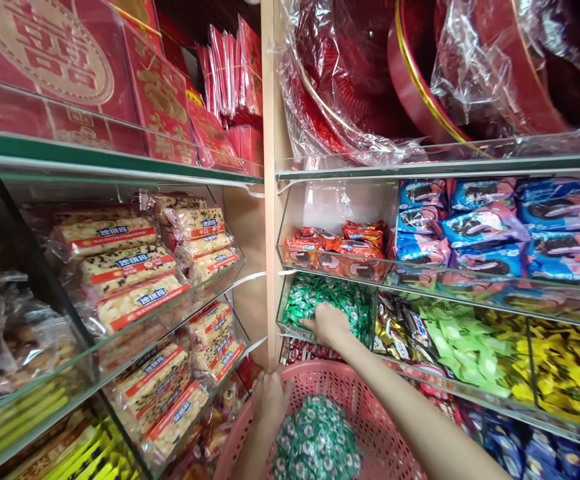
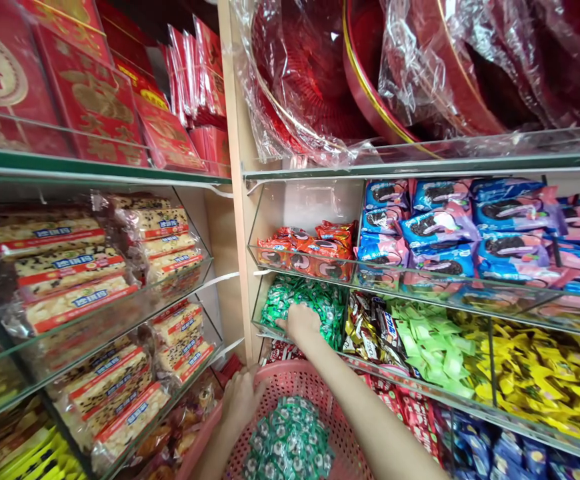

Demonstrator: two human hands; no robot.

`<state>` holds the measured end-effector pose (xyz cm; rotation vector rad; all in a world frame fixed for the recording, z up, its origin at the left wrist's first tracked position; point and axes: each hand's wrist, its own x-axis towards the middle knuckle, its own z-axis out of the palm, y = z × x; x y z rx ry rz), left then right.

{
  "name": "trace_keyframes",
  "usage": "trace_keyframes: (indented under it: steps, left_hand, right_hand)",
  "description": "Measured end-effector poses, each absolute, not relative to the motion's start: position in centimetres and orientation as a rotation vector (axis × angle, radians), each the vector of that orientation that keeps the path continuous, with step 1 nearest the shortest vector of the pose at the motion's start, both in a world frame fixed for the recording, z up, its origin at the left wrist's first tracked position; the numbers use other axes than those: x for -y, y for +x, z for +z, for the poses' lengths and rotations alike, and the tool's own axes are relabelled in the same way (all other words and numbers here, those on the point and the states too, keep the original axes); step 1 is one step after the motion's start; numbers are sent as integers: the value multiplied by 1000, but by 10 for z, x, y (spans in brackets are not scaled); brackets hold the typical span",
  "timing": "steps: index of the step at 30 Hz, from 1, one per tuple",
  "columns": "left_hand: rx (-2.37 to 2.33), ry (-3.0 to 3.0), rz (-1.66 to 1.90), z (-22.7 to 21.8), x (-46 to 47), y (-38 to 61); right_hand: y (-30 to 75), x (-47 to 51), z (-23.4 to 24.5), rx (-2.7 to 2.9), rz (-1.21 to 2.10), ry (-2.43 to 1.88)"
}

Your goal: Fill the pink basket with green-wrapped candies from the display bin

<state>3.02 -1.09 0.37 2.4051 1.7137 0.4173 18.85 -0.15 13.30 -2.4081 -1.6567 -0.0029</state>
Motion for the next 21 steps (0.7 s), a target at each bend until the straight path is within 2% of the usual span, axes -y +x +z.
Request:
trace_keyframes:
  steps: [7, 14, 18, 21]
  left_hand:
    - [-1718, 2418, 393, 7, 12, 31]
    - [-1717, 2440, 379, 3, 12, 30]
    - [-1740, 2447, 352, 3, 13, 32]
    - [-1753, 2440, 332, 1, 13, 32]
  right_hand:
    - [191, 4, 126, 1614, 33, -2410]
    - [199, 12, 125, 1560, -97, -2254]
    - [190, 38, 131, 1616, -131, -1972]
    - [174, 64, 117, 1910, -146, -1647]
